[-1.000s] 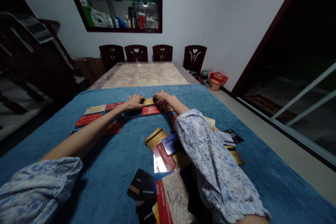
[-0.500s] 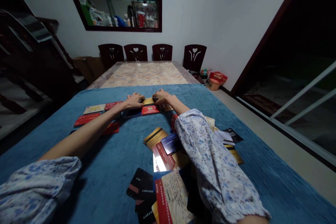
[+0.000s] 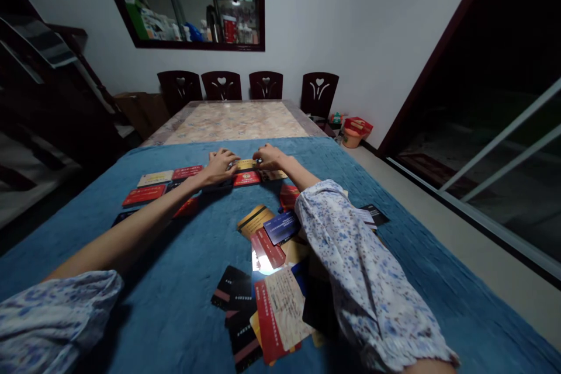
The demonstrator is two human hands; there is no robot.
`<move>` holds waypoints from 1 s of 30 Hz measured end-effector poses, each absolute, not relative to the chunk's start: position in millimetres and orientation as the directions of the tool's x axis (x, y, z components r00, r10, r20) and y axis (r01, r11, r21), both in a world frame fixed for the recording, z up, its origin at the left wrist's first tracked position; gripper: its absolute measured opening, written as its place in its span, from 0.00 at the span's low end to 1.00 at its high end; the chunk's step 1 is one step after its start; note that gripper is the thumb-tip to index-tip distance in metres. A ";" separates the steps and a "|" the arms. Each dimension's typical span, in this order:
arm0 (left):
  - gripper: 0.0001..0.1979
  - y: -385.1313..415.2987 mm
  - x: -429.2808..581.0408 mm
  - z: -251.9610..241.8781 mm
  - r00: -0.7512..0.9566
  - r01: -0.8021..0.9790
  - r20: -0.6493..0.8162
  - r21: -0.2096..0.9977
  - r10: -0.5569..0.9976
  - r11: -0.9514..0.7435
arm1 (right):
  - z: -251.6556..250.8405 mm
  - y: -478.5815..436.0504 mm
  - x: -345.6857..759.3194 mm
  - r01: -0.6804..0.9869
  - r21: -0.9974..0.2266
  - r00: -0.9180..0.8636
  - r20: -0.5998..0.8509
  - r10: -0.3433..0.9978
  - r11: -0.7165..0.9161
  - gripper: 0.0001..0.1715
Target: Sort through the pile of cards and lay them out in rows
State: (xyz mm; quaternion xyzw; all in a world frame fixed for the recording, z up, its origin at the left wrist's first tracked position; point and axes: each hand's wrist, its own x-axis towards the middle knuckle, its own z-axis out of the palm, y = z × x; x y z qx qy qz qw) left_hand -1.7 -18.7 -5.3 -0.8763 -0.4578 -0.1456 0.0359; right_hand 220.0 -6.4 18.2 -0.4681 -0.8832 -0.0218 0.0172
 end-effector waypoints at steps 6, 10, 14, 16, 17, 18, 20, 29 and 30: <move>0.15 -48.4 7.5 -6.1 0.582 0.756 0.343 0.104 0.737 -0.646 | 23.4 -28.2 234.1 0.819 0.007 -0.570 0.134 0.811 0.574 0.17; 0.13 -64.9 14.1 -11.5 0.606 0.712 0.388 0.126 0.694 -0.691 | 24.8 -46.1 242.2 0.817 0.019 -0.572 0.167 0.803 0.577 0.14; 0.14 -78.3 20.3 -19.5 0.622 0.679 0.406 0.147 0.670 -0.719 | 23.7 -65.1 250.0 0.824 0.018 -0.560 0.179 0.809 0.566 0.14; 0.14 -84.5 23.4 -22.9 0.624 0.671 0.410 0.156 0.666 -0.725 | 21.9 -74.2 254.3 0.827 0.004 -0.553 0.184 0.813 0.562 0.13; 0.14 -87.4 24.9 -24.5 0.622 0.670 0.413 0.160 0.665 -0.725 | 20.7 -78.6 256.5 0.828 -0.004 -0.550 0.188 0.814 0.560 0.13; 0.14 -90.2 26.5 -26.0 0.620 0.669 0.416 0.162 0.665 -0.726 | 19.4 -82.9 258.8 0.829 -0.012 -0.547 0.192 0.815 0.560 0.13; 0.14 -95.7 29.4 -28.9 0.619 0.666 0.423 0.165 0.662 -0.728 | 16.8 -91.3 263.4 0.829 -0.027 -0.543 0.203 0.815 0.559 0.14; 0.13 -122.0 36.7 -36.0 0.646 0.621 0.443 0.167 0.621 -0.765 | 9.2 -130.7 280.3 0.836 -0.044 -0.524 0.229 0.820 0.547 0.13; 0.13 -124.9 37.0 -35.9 0.652 0.615 0.443 0.166 0.616 -0.770 | 8.1 -134.9 281.8 0.837 -0.047 -0.522 0.227 0.822 0.545 0.12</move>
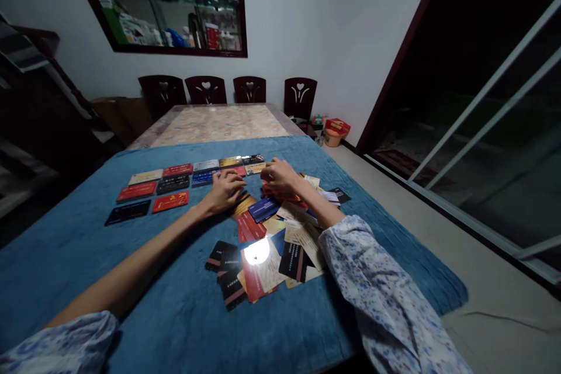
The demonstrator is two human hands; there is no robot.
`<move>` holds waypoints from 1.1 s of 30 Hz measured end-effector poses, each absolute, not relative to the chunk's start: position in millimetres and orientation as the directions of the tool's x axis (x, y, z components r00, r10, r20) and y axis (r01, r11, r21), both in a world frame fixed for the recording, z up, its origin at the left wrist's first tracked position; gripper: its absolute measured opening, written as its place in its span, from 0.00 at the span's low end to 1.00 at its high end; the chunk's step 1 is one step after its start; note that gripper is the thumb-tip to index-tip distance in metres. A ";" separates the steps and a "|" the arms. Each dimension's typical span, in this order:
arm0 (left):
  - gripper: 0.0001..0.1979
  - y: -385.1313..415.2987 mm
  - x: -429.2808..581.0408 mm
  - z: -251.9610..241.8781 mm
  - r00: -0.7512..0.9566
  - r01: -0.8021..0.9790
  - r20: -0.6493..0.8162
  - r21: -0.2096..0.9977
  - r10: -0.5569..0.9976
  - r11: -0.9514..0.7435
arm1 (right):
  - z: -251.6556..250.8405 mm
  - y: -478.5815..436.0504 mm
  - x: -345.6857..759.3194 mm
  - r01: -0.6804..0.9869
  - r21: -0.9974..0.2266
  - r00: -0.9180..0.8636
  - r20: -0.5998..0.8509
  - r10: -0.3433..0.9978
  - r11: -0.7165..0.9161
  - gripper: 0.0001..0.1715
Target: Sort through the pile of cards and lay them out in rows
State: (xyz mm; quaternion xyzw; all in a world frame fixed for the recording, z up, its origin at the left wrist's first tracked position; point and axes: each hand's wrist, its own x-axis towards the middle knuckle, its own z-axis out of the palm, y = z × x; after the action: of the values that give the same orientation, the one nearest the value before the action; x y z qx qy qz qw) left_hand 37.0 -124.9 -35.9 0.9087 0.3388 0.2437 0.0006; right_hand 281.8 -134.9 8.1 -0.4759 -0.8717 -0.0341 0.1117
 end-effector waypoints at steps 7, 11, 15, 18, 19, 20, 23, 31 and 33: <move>0.14 -150.2 42.8 -30.3 0.688 0.585 0.410 0.174 0.598 -0.792 | -5.2 -164.2 292.4 0.827 -0.083 -0.516 0.283 0.809 0.556 0.09; 0.14 -165.6 50.6 -25.8 0.707 0.559 0.395 0.194 0.586 -0.806 | -14.8 -179.0 297.5 0.805 -0.138 -0.515 0.322 0.794 0.577 0.10; 0.14 -175.7 57.6 -23.1 0.728 0.540 0.377 0.197 0.572 -0.818 | -20.9 -190.1 299.9 0.754 -0.191 -0.539 0.368 0.758 0.628 0.12; 0.13 -180.4 60.1 -21.7 0.757 0.530 0.337 0.185 0.560 -0.828 | -23.6 -195.7 299.9 0.727 -0.200 -0.551 0.399 0.733 0.656 0.11; 0.13 -181.7 60.5 -21.2 0.768 0.525 0.323 0.178 0.553 -0.832 | -24.6 -197.0 299.8 0.720 -0.202 -0.554 0.409 0.726 0.663 0.10; 0.13 -182.9 60.7 -20.8 0.779 0.519 0.311 0.170 0.545 -0.838 | -25.7 -198.0 299.9 0.715 -0.204 -0.556 0.416 0.720 0.669 0.10; 0.15 -185.7 60.6 -19.9 0.802 0.501 0.286 0.154 0.524 -0.852 | -29.6 -199.8 300.6 0.698 -0.209 -0.572 0.411 0.709 0.685 0.10; 0.18 -188.8 59.6 -13.4 0.829 0.506 0.215 0.100 0.515 -0.857 | -34.6 -199.5 301.4 0.673 -0.221 -0.605 0.384 0.697 0.706 0.14; 0.18 -189.9 60.2 -11.6 0.834 0.509 0.198 0.083 0.515 -0.857 | -34.9 -199.5 300.7 0.671 -0.220 -0.608 0.383 0.696 0.708 0.14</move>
State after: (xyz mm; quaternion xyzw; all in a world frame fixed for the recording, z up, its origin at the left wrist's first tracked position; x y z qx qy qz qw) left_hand 60.2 -189.9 -11.6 0.9575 0.2674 0.1071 0.0134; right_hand 300.7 -199.5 -34.9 -0.3812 -0.8962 0.0271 0.2251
